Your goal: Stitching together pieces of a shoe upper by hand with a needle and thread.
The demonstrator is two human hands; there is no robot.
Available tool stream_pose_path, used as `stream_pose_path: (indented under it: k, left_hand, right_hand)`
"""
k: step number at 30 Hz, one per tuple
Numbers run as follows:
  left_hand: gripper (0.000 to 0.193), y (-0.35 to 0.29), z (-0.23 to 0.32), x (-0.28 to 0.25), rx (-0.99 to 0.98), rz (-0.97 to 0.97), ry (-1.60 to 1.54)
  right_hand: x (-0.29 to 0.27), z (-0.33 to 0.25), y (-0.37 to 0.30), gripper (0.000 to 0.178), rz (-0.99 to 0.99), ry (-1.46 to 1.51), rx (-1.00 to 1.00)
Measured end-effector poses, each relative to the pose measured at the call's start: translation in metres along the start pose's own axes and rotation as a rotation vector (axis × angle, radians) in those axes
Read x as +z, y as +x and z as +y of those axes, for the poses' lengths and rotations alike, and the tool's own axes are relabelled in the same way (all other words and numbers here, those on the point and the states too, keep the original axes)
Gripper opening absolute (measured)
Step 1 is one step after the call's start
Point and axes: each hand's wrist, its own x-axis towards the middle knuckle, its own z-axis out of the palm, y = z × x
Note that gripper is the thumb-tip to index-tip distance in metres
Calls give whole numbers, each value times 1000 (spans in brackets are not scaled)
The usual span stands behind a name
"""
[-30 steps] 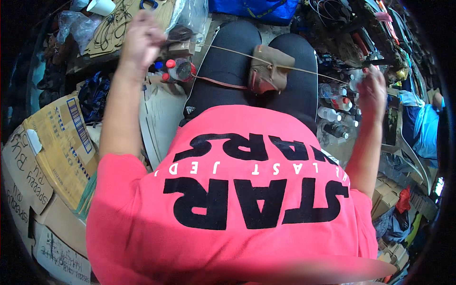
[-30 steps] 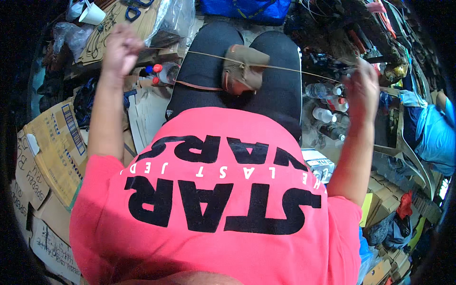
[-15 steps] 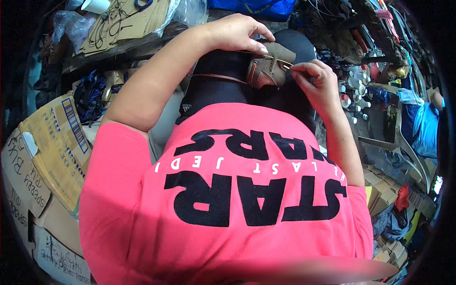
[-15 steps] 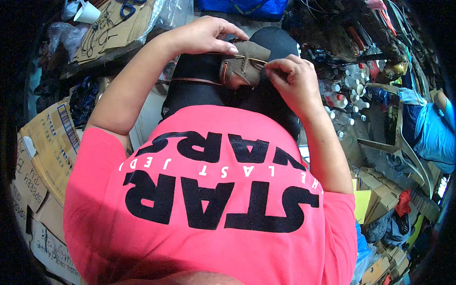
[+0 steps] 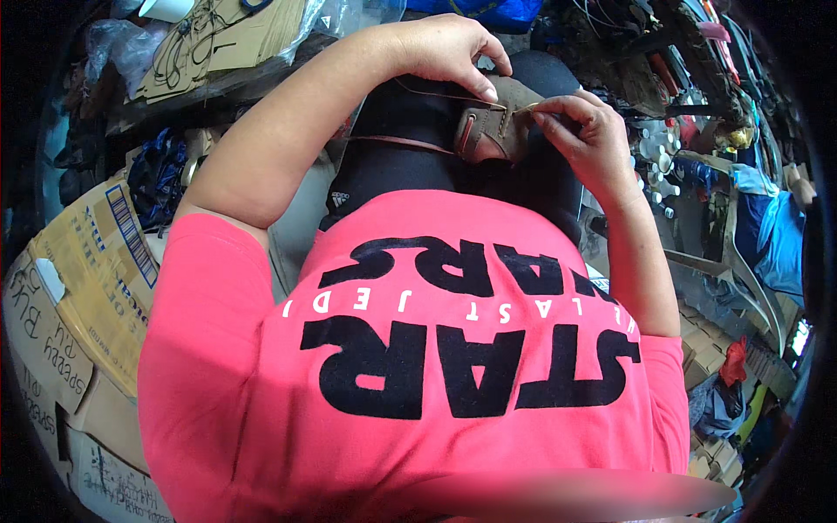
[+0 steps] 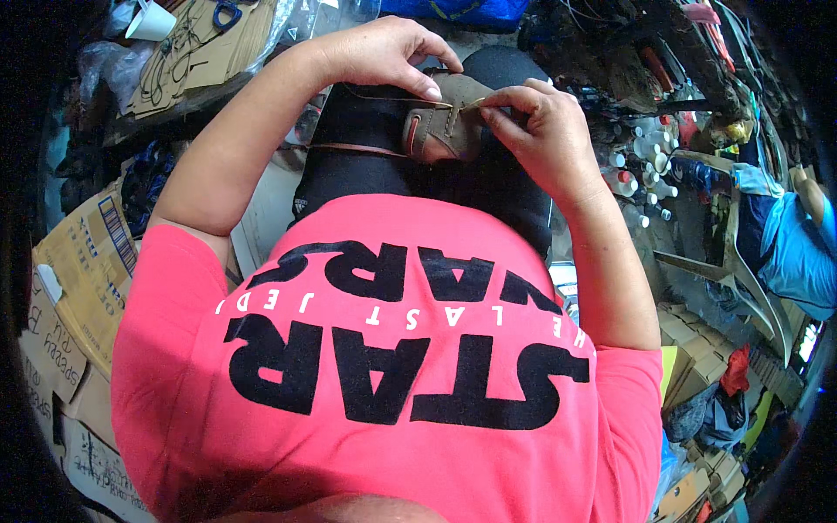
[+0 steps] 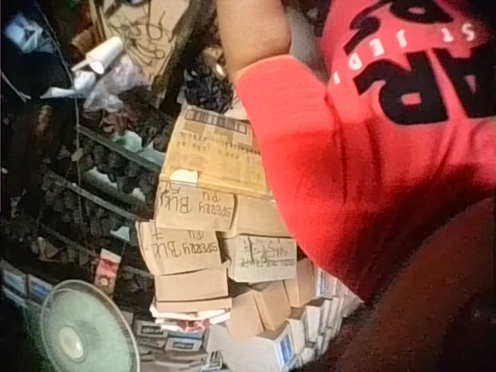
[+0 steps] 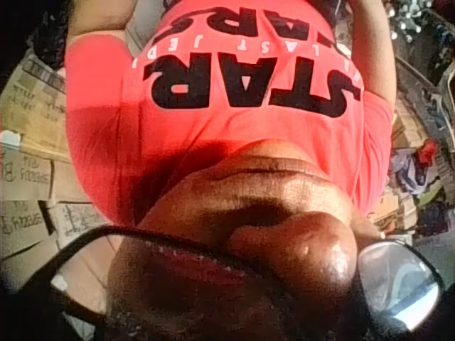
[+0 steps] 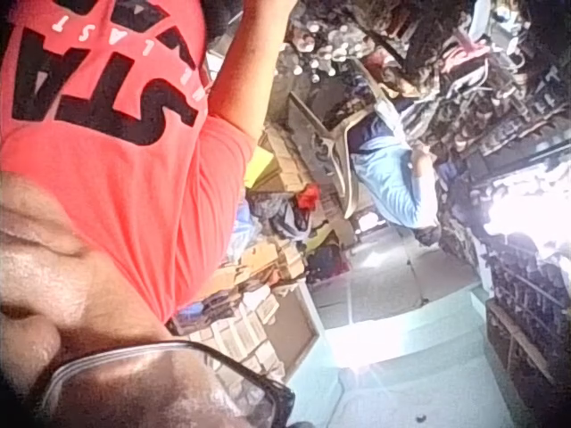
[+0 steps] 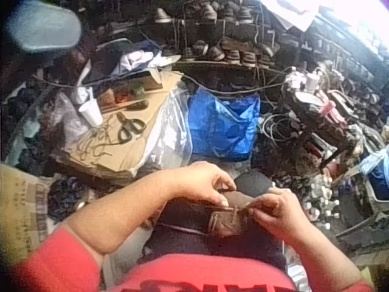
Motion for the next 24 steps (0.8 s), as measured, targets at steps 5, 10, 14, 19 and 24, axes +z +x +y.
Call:
stream_pose_path:
  k: [5,10,14,19,24]
  left_hand:
    - [49,3,2,-3,-43,-35,-1]
    - [62,19,0,-18,-8,-255,33]
    - [57,33,-10,-15,13,-308,39]
    - [52,35,-7,-21,-10,-462,-172]
    - [51,39,-23,-12,9,-435,-226]
  right_hand:
    - [-5,-8,6,13,-55,-82,5]
    - [3,-4,11,13,-66,-59,-56]
    - [2,0,12,13,-110,-15,14]
    - [2,-8,14,12,-69,-336,-173]
    - [1,7,13,16,-161,29,-17]
